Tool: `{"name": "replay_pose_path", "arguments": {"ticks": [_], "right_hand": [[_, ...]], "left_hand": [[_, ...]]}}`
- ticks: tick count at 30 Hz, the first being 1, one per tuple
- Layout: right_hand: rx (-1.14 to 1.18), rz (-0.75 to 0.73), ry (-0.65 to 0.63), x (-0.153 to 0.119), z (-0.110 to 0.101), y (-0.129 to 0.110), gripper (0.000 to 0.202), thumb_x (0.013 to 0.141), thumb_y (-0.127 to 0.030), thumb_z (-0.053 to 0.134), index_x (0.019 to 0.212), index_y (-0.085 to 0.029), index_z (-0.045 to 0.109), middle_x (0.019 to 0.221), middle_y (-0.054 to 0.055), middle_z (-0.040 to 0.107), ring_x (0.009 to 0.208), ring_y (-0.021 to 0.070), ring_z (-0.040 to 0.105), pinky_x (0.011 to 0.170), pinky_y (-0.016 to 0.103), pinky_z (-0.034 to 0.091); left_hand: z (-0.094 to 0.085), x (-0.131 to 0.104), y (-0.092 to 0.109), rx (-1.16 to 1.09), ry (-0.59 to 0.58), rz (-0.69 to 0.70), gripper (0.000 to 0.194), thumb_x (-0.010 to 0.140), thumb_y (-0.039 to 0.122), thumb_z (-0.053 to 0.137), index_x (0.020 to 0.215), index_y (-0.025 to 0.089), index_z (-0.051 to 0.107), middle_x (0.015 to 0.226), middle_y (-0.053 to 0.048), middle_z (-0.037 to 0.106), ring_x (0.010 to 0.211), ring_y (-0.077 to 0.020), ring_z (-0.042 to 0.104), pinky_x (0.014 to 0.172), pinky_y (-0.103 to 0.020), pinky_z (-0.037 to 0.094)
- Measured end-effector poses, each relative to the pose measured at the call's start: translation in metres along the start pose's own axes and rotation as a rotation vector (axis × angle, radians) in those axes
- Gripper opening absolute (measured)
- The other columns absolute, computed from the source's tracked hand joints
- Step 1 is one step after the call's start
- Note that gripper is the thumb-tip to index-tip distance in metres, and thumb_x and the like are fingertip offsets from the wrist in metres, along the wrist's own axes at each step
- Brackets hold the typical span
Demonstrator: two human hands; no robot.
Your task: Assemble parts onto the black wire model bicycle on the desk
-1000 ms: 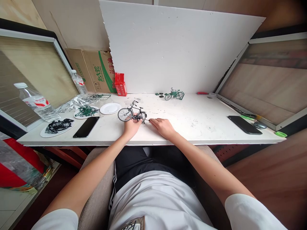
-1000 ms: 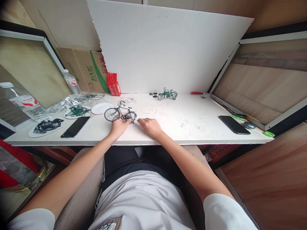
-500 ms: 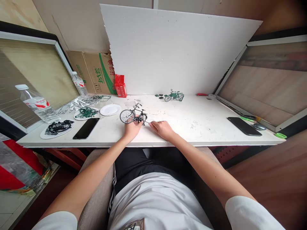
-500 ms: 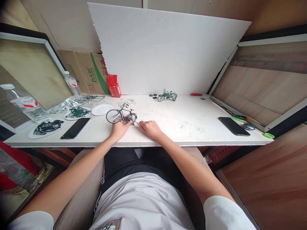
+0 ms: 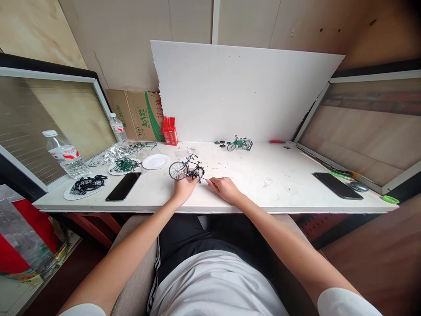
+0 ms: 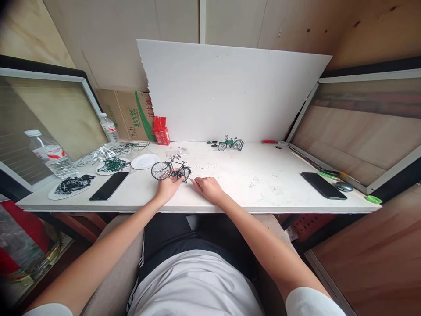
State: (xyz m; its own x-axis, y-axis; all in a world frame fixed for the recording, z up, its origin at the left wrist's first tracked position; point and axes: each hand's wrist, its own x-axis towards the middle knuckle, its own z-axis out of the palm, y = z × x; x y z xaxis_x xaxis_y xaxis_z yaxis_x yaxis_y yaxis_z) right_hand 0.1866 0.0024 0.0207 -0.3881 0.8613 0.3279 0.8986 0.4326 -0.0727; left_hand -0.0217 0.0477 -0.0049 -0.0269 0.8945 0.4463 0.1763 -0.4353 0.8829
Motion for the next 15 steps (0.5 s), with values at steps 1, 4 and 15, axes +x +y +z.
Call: {"name": "replay_pose_path", "arguments": {"ticks": [1, 4, 15], "right_hand": [[0.006, 0.009, -0.002, 0.000, 0.000, 0.000, 0.050, 0.118, -0.039, 0.039, 0.090, -0.018, 0.074, 0.081, 0.010, 0.078, 0.068, 0.0188, 0.066, 0.067, 0.030, 0.031], [0.031, 0.052, 0.015, 0.000, -0.002, -0.002, 0.050, 0.118, -0.041, 0.037, 0.094, -0.019, 0.075, 0.084, 0.010, 0.079, 0.071, 0.0194, 0.069, 0.068, 0.028, 0.033], [-0.032, 0.298, 0.196, 0.004, 0.002, 0.014, 0.042, 0.114, -0.038, 0.043, 0.085, -0.021, 0.068, 0.085, 0.012, 0.074, 0.095, 0.0262, 0.065, 0.063, 0.031, 0.030]], "left_hand": [[0.000, 0.001, 0.000, -0.004, -0.005, -0.013, 0.030, 0.080, 0.025, 0.083, 0.105, 0.019, 0.067, 0.104, -0.011, 0.079, 0.082, -0.0219, 0.075, 0.084, -0.037, 0.061], [0.000, 0.002, -0.002, -0.030, -0.017, -0.047, 0.031, 0.083, 0.025, 0.081, 0.110, 0.018, 0.067, 0.112, -0.014, 0.079, 0.090, -0.0235, 0.076, 0.092, -0.041, 0.061], [-0.001, 0.003, -0.004, -0.140, 0.016, -0.076, 0.050, 0.085, 0.032, 0.085, 0.126, 0.018, 0.061, 0.101, -0.010, 0.080, 0.091, -0.0241, 0.079, 0.086, -0.038, 0.064]]}}
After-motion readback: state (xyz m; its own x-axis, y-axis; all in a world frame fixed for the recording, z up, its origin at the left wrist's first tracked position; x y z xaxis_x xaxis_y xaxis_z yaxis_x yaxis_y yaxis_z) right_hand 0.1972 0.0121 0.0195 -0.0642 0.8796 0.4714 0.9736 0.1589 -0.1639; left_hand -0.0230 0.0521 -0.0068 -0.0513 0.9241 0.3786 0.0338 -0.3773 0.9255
